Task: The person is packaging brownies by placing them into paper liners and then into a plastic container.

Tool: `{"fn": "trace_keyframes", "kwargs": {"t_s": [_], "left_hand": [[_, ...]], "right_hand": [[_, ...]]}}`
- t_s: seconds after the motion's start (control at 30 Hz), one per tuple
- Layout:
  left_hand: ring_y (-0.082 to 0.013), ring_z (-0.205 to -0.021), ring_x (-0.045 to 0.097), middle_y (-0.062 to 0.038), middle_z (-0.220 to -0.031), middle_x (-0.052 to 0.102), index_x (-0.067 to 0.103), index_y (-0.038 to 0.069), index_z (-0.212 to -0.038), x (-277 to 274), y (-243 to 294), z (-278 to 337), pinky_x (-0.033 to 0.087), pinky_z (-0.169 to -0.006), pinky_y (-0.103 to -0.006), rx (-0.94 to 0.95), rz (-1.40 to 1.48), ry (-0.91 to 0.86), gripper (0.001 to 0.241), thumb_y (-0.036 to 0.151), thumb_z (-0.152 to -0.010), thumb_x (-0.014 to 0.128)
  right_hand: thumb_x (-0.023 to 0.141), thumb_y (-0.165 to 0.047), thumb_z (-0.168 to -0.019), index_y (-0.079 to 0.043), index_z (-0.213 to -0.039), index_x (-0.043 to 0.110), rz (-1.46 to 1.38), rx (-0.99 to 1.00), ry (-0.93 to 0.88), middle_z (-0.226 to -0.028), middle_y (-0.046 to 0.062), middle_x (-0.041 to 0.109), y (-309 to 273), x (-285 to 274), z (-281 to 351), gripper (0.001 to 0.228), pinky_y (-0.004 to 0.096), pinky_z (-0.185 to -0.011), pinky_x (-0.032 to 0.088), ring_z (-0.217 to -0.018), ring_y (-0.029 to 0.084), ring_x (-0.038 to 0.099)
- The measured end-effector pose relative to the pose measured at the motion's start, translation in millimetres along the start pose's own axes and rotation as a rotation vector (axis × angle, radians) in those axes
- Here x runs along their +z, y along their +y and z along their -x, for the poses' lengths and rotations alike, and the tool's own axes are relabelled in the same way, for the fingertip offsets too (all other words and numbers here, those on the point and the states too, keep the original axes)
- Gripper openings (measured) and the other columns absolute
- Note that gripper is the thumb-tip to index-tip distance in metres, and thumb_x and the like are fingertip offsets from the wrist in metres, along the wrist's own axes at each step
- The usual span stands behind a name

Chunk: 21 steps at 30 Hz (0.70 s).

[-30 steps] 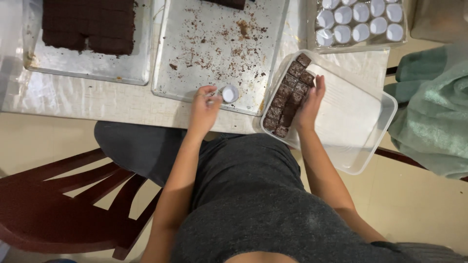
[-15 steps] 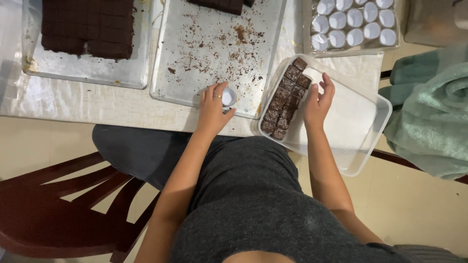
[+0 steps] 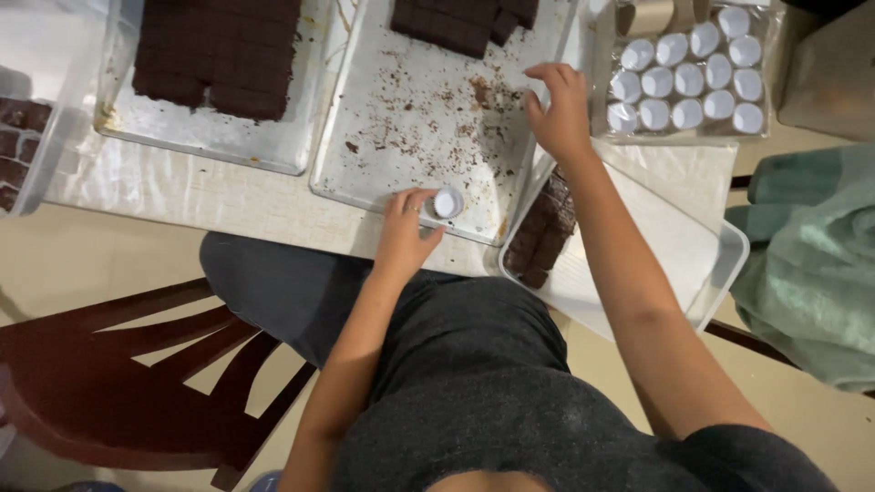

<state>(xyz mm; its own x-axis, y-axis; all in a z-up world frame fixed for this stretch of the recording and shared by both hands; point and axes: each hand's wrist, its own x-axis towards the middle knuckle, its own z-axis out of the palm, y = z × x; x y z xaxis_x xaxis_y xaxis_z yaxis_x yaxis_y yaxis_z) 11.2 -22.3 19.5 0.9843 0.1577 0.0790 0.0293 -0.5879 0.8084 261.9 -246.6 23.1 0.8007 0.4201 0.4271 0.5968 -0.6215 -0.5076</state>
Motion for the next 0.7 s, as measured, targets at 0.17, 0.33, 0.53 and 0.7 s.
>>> {"fn": "trace_keyframes", "kwargs": {"t_s": [0.17, 0.33, 0.53, 0.7], "left_hand": [[-0.0393, -0.130, 0.048, -0.014, -0.138, 0.051, 0.058, 0.008, -0.134, -2, 9, -10, 0.044, -0.108, -0.0468, -0.042, -0.022, -0.057, 0.061, 0.016, -0.080, 0.084], [-0.0379, -0.124, 0.050, -0.013, -0.134, 0.052, 0.059, 0.005, -0.136, 2, 17, -26, 0.047, -0.102, -0.0466, -0.065, -0.103, -0.088, 0.069, 0.024, -0.075, 0.087], [-0.0334, -0.115, 0.060, -0.009, -0.121, 0.063, 0.074, 0.009, -0.119, 10, 5, -35, 0.052, -0.096, -0.0436, -0.038, -0.133, -0.025, 0.046, 0.026, -0.078, 0.086], [-0.0326, -0.098, 0.067, -0.012, -0.107, 0.068, 0.074, 0.005, -0.106, 2, 19, -39, 0.055, -0.084, -0.0432, -0.125, 0.008, -0.006, 0.037, 0.026, -0.078, 0.087]], "right_hand": [[0.070, 0.004, -0.085, -0.009, -0.132, 0.067, 0.088, -0.091, -0.134, -0.134, 0.013, 0.060, 22, 34, -43, 0.048, 0.046, -0.102, 0.049, -0.119, 0.038, 0.053], [0.069, 0.006, -0.081, -0.010, -0.146, 0.060, 0.243, -0.075, -0.231, -0.139, 0.017, 0.053, 28, 55, -68, 0.067, 0.050, -0.094, 0.050, -0.116, 0.042, 0.051], [0.068, 0.004, -0.085, -0.008, -0.152, 0.050, 0.136, 0.058, -0.262, -0.141, 0.019, 0.048, 0, 53, -55, 0.070, 0.047, -0.098, 0.052, -0.124, 0.040, 0.050], [0.074, -0.004, -0.098, -0.005, -0.145, 0.052, -0.092, 0.068, -0.152, -0.138, 0.015, 0.050, -29, 30, -4, 0.052, 0.043, -0.108, 0.050, -0.127, 0.032, 0.054]]}}
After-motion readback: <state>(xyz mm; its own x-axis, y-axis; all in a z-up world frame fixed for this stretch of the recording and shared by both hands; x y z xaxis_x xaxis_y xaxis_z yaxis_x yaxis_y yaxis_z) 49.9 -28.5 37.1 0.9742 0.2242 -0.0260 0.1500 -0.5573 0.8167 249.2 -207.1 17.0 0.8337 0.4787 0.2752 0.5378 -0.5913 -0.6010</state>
